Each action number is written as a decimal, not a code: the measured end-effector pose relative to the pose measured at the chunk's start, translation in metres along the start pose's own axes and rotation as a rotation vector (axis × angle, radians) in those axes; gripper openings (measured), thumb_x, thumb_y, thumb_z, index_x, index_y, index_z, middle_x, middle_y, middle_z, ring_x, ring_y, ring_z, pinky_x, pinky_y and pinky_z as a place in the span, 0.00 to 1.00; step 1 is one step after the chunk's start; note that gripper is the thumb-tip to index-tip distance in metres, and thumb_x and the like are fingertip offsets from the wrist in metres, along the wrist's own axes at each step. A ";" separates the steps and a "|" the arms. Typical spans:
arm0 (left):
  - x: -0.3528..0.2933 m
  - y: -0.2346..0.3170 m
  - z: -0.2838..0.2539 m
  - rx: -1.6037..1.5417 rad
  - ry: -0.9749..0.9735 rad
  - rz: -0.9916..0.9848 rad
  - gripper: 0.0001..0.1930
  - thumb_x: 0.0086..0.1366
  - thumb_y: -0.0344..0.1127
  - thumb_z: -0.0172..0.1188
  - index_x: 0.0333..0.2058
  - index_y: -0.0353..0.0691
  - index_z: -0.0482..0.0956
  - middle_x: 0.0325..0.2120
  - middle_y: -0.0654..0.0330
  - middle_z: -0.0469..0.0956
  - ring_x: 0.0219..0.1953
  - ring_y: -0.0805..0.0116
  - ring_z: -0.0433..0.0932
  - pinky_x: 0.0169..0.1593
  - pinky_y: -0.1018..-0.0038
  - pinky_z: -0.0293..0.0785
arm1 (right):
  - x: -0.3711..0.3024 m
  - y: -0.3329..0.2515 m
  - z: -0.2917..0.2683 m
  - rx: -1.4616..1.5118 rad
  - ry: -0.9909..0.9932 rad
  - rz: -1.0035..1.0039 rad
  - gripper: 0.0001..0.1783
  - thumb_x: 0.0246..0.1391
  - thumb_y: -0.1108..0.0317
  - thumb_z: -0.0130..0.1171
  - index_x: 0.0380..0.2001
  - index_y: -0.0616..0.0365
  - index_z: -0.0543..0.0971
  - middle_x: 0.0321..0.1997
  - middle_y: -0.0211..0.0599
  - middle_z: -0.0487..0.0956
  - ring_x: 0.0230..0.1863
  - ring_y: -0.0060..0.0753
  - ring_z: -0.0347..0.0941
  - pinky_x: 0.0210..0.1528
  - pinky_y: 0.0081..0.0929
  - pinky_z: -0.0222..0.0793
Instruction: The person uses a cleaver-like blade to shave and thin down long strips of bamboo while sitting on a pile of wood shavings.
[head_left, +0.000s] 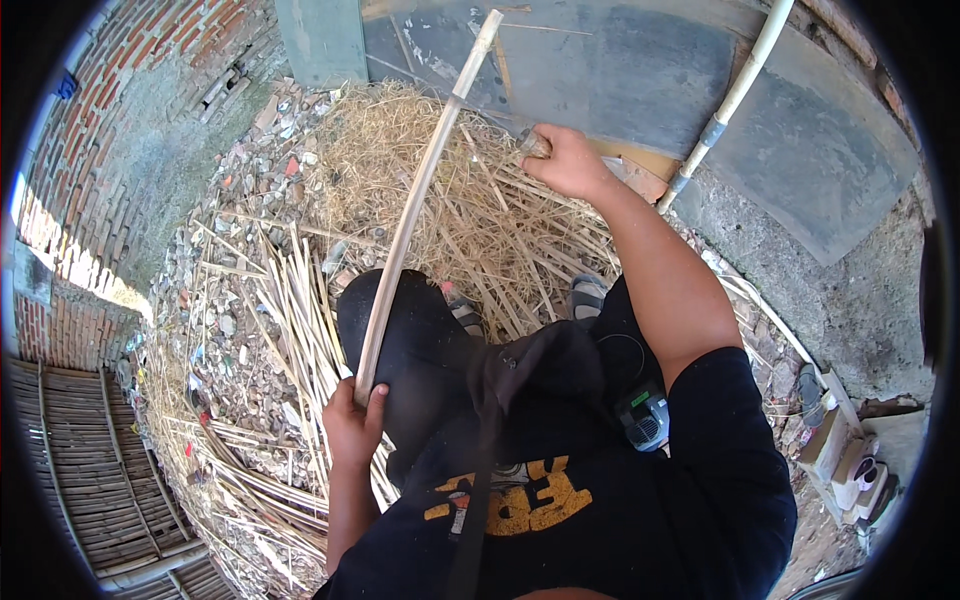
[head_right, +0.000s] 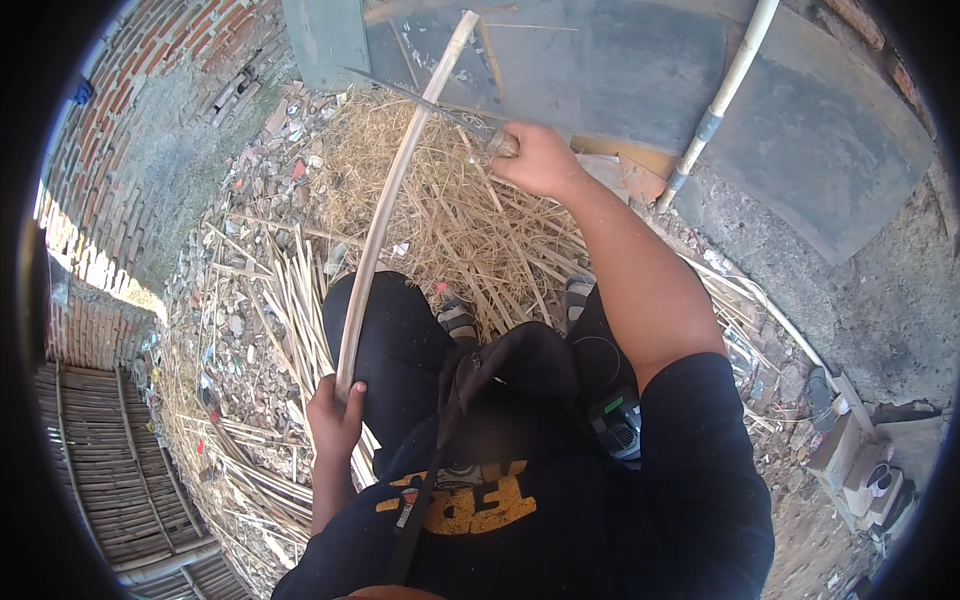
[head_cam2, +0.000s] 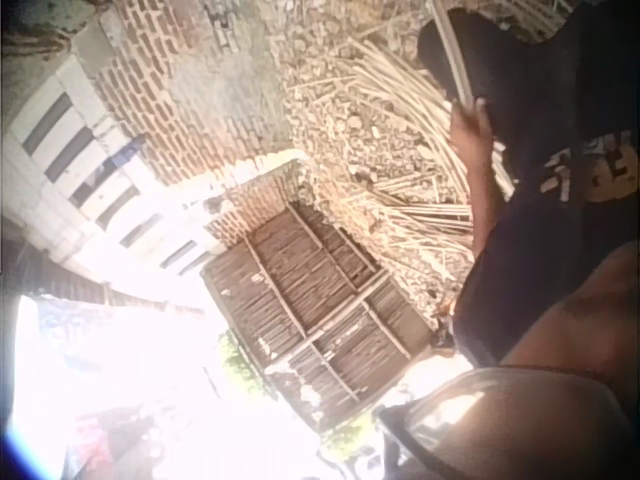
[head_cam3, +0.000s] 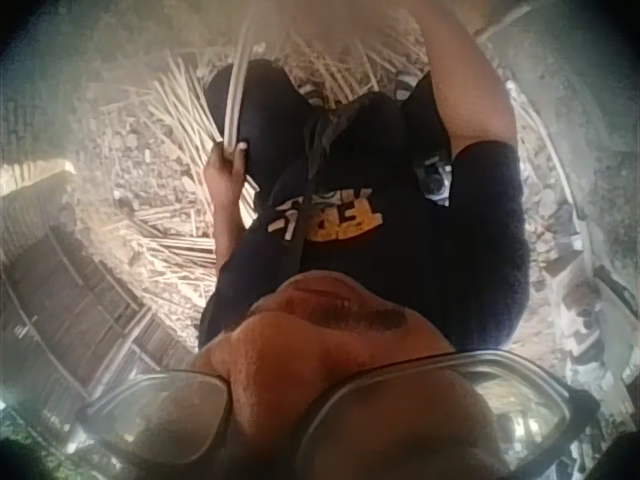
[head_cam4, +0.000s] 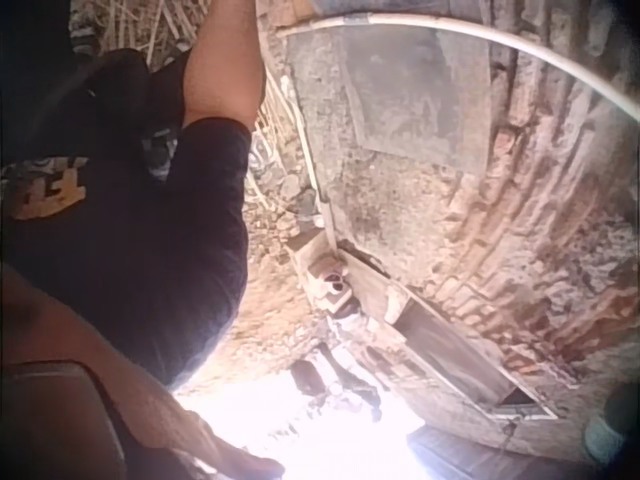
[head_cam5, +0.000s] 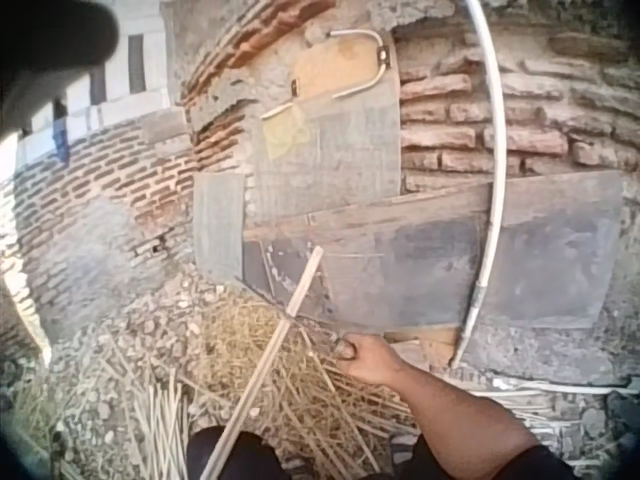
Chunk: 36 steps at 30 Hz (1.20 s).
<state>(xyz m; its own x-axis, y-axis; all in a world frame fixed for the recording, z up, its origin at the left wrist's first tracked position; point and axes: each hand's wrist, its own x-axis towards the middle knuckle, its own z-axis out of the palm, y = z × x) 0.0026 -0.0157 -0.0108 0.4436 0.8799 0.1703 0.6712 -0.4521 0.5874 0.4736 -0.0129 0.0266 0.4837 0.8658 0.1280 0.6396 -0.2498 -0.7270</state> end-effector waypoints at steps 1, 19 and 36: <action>0.000 -0.006 0.001 0.058 0.085 0.095 0.16 0.62 0.40 0.72 0.36 0.32 0.77 0.18 0.54 0.76 0.19 0.60 0.75 0.27 0.66 0.70 | -0.001 -0.004 0.001 -0.021 -0.039 -0.029 0.30 0.49 0.57 0.67 0.53 0.64 0.79 0.34 0.53 0.82 0.36 0.45 0.79 0.44 0.39 0.73; -0.004 0.003 -0.021 -0.079 -0.240 -0.063 0.20 0.78 0.45 0.47 0.38 0.32 0.75 0.21 0.47 0.75 0.25 0.50 0.77 0.31 0.61 0.70 | -0.033 -0.045 0.027 -0.312 -0.400 -0.340 0.18 0.48 0.57 0.65 0.41 0.51 0.81 0.33 0.47 0.84 0.39 0.55 0.81 0.44 0.51 0.76; -0.003 0.005 -0.016 -0.082 -0.304 -0.121 0.21 0.77 0.48 0.48 0.37 0.32 0.74 0.21 0.44 0.75 0.26 0.43 0.77 0.32 0.58 0.70 | -0.042 -0.074 0.037 -0.457 -0.494 -0.290 0.23 0.46 0.63 0.66 0.48 0.53 0.82 0.35 0.48 0.83 0.41 0.53 0.81 0.45 0.48 0.77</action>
<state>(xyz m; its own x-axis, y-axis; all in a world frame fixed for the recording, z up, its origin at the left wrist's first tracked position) -0.0051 -0.0181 0.0043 0.5289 0.8370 -0.1405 0.6853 -0.3235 0.6525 0.3834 -0.0149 0.0501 0.0005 0.9922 -0.1247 0.9385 -0.0435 -0.3425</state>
